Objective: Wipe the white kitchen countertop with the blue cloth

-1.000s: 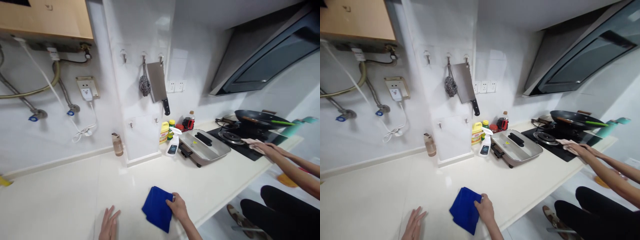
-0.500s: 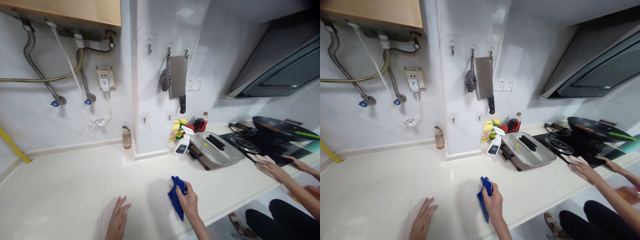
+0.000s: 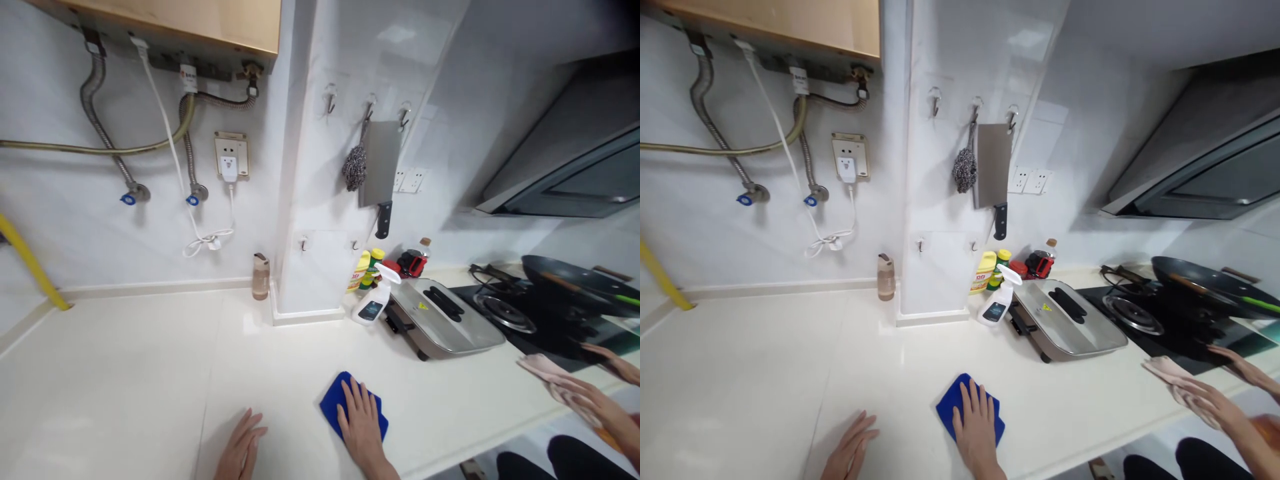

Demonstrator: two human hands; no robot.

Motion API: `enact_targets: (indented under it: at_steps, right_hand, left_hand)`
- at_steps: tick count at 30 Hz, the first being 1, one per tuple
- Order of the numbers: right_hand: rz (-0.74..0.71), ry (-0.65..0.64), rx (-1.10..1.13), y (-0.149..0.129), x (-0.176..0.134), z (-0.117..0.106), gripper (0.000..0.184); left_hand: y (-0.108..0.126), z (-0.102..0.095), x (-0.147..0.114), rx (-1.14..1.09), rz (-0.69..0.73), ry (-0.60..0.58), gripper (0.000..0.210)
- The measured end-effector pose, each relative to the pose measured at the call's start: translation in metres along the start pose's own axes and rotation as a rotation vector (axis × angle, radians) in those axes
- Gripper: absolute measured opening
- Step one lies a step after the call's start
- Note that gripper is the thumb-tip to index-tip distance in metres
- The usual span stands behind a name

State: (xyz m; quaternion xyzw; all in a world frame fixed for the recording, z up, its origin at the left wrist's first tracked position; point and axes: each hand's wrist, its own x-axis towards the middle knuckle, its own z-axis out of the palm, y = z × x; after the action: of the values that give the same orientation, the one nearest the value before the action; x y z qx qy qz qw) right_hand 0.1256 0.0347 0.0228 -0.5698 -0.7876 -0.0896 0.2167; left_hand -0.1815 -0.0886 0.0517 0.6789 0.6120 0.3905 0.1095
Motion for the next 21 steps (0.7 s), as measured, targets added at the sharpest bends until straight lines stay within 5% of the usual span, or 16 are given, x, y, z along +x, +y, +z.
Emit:
enact_targets:
  at_steps: [14,21]
  right_hand:
    - [0.220,-0.131,-0.147,-0.025,0.043,0.016,0.056]
    - [0.164,-0.039,0.058,-0.037,0.045,-0.007,0.050]
  left_hand:
    - [0.015,0.012,0.011,-0.062,0.064,-0.100,0.029]
    - [0.037,0.009,0.024,-0.201,0.018,-0.182,0.029]
